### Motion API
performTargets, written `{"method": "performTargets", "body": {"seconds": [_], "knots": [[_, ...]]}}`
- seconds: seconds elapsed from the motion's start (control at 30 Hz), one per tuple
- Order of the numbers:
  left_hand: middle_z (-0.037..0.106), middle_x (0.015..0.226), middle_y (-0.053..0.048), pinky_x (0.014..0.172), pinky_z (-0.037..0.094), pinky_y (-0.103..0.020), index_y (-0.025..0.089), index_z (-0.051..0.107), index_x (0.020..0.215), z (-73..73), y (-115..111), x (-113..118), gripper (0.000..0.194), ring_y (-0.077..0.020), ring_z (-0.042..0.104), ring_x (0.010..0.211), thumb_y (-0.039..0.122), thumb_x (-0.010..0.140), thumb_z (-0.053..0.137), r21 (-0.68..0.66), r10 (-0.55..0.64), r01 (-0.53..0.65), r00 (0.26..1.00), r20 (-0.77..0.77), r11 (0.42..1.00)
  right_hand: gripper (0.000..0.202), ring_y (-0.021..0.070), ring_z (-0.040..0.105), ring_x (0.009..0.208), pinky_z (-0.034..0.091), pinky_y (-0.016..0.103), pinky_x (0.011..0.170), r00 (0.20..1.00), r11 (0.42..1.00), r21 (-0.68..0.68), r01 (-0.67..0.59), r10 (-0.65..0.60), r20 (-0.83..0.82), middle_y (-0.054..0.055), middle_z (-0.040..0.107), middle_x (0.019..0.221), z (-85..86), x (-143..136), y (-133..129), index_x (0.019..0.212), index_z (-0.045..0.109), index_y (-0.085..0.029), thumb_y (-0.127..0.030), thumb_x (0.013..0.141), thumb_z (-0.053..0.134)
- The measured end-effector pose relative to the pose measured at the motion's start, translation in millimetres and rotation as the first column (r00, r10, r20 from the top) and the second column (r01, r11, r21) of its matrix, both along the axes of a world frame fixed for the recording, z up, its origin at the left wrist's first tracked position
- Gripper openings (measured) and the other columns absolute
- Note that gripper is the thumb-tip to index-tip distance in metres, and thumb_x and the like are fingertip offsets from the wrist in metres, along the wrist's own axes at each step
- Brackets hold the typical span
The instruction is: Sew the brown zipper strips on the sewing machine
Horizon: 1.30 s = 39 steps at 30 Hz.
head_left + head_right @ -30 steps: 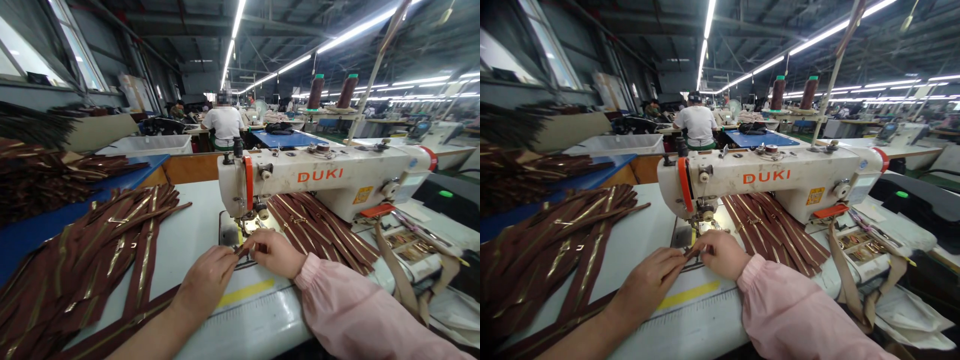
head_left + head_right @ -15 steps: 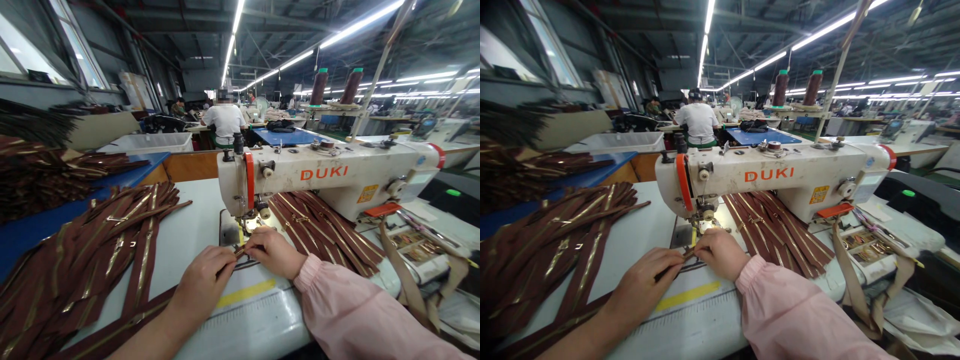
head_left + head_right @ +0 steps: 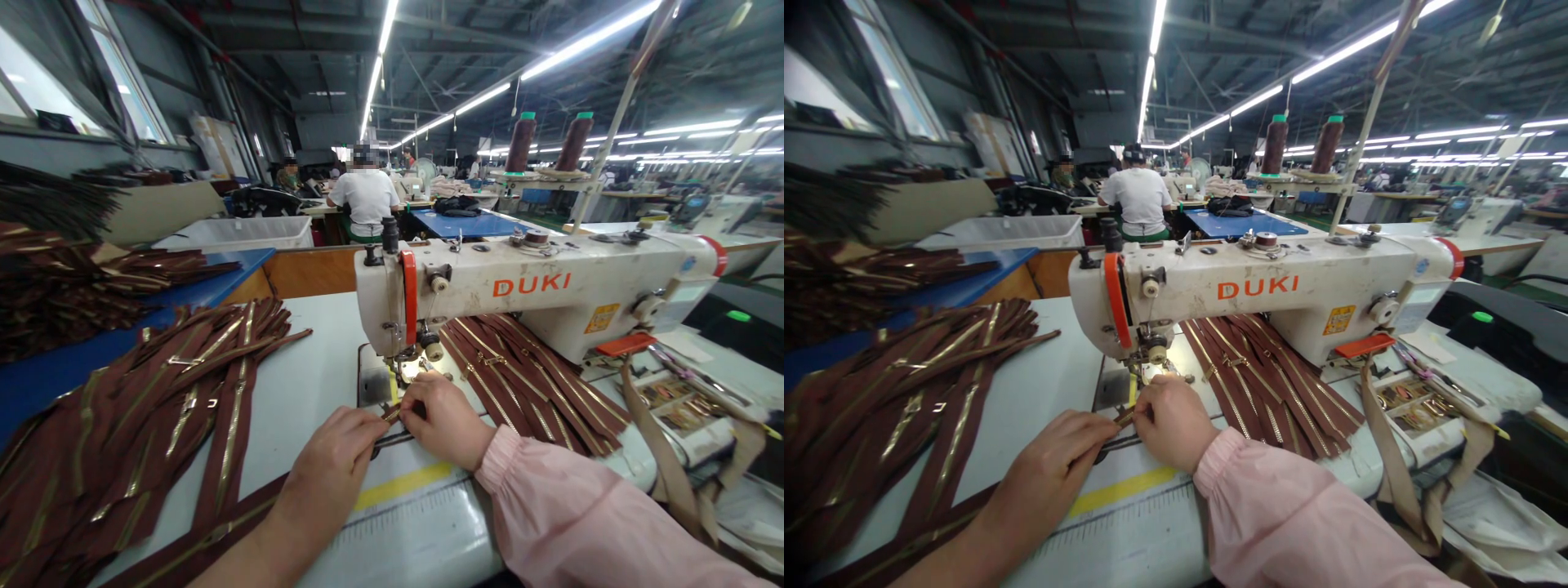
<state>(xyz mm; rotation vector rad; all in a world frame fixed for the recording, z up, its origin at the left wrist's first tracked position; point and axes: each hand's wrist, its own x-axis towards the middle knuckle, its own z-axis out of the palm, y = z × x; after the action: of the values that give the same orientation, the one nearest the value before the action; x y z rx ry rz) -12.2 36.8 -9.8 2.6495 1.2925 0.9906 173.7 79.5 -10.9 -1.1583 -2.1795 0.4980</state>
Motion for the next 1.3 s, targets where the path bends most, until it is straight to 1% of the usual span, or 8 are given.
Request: {"method": "performTargets", "body": {"seconds": [0.3, 0.47, 0.6, 0.7, 0.83, 1.03, 1.17, 1.3], "knots": [[0.065, 0.092, -0.008, 0.076, 0.055, -0.038, 0.016, 0.064, 0.101, 0.1, -5, 3, 0.034, -0.0219, 0.06, 0.083, 0.003, 0.083, 0.039, 0.06, -0.003, 0.017, 0.975, -0.223, 0.998, 0.011, 0.0174, 0.054, 0.08, 0.039, 0.027, 0.072, 0.998, 0.999, 0.044, 0.016, -0.019, 0.059, 0.004, 0.06, 0.076, -0.9, -1, -2, 0.073, 0.064, -0.016, -0.011, 0.077, 0.055], [0.064, 0.093, -0.007, 0.082, 0.052, -0.037, 0.018, 0.066, 0.097, 16.7, -2, 7, 0.033, -0.0217, 0.06, 0.089, 0.004, 0.082, 0.04, -0.178, -0.011, -0.03, 0.975, -0.221, 0.984, 0.011, 0.0176, 0.053, 0.082, 0.038, 0.027, 0.073, 0.996, 0.998, 0.054, 0.01, -0.015, 0.087, 0.005, 0.061, 0.078, 1.1, -1, -1, 0.076, 0.066, -0.016, -0.011, 0.078, 0.056], [0.062, 0.089, -0.005, 0.082, 0.051, -0.032, 0.019, 0.068, 0.089, 38.8, 3, 11, 0.031, -0.0192, 0.061, 0.087, 0.005, 0.074, 0.045, -0.429, -0.108, 0.011, 0.973, -0.202, 0.903, 0.008, 0.0174, 0.053, 0.082, 0.038, 0.027, 0.074, 0.995, 0.998, 0.062, -0.026, 0.02, 0.099, 0.004, 0.061, 0.079, 3.2, 0, 1, 0.075, 0.064, -0.016, -0.011, 0.078, 0.058], [0.061, 0.084, -0.004, 0.077, 0.052, -0.03, 0.02, 0.069, 0.084, 46.6, 3, 15, 0.031, -0.0187, 0.061, 0.084, 0.005, 0.073, 0.044, -0.469, -0.15, 0.034, 0.965, -0.213, 0.882, 0.008, 0.017, 0.052, 0.082, 0.037, 0.027, 0.074, 0.992, 0.995, 0.079, -0.056, 0.046, 0.121, 0.004, 0.06, 0.079, 4.6, 0, 2, 0.073, 0.063, -0.016, -0.01, 0.077, 0.059], [0.062, 0.088, -0.006, 0.079, 0.052, -0.031, 0.018, 0.067, 0.086, 39.5, -4, 19, 0.032, -0.0191, 0.061, 0.085, 0.004, 0.077, 0.04, -0.382, -0.126, 0.037, 0.969, -0.211, 0.923, 0.008, 0.0172, 0.052, 0.083, 0.037, 0.027, 0.074, 0.986, 0.994, 0.085, -0.071, 0.057, 0.158, 0.005, 0.06, 0.082, 5.3, 1, 4, 0.076, 0.065, -0.015, -0.012, 0.079, 0.058], [0.065, 0.097, -0.009, 0.08, 0.054, -0.037, 0.018, 0.065, 0.101, 19.1, -15, 11, 0.032, -0.0225, 0.061, 0.091, 0.007, 0.083, 0.041, -0.072, -0.108, 0.092, 0.96, -0.257, 0.993, 0.008, 0.017, 0.051, 0.083, 0.037, 0.027, 0.075, 0.984, 0.993, 0.081, -0.086, 0.072, 0.164, 0.005, 0.06, 0.081, 4.8, 1, 7, 0.077, 0.064, -0.015, -0.014, 0.081, 0.058], [0.062, 0.118, -0.013, 0.092, 0.051, -0.043, 0.016, 0.061, 0.111, 13.6, -11, 2, 0.038, -0.0251, 0.055, 0.112, 0.005, 0.082, 0.04, 0.072, -0.131, 0.167, 0.924, -0.359, 0.983, 0.008, 0.0176, 0.052, 0.083, 0.038, 0.027, 0.075, 0.988, 0.995, 0.089, -0.052, 0.038, 0.15, 0.005, 0.06, 0.082, 3.3, 0, 5, 0.079, 0.065, -0.015, -0.013, 0.082, 0.058], [0.065, 0.117, -0.013, 0.095, 0.05, -0.04, 0.013, 0.06, 0.115, 14.7, -2, -6, 0.038, -0.0236, 0.057, 0.111, 0.006, 0.085, 0.037, 0.107, -0.212, 0.301, 0.844, -0.493, 0.948, 0.01, 0.0182, 0.052, 0.084, 0.037, 0.027, 0.075, 0.988, 0.993, 0.117, -0.027, 0.009, 0.153, 0.005, 0.061, 0.083, 1.7, -1, 4, 0.079, 0.065, -0.015, -0.013, 0.084, 0.056]]}}
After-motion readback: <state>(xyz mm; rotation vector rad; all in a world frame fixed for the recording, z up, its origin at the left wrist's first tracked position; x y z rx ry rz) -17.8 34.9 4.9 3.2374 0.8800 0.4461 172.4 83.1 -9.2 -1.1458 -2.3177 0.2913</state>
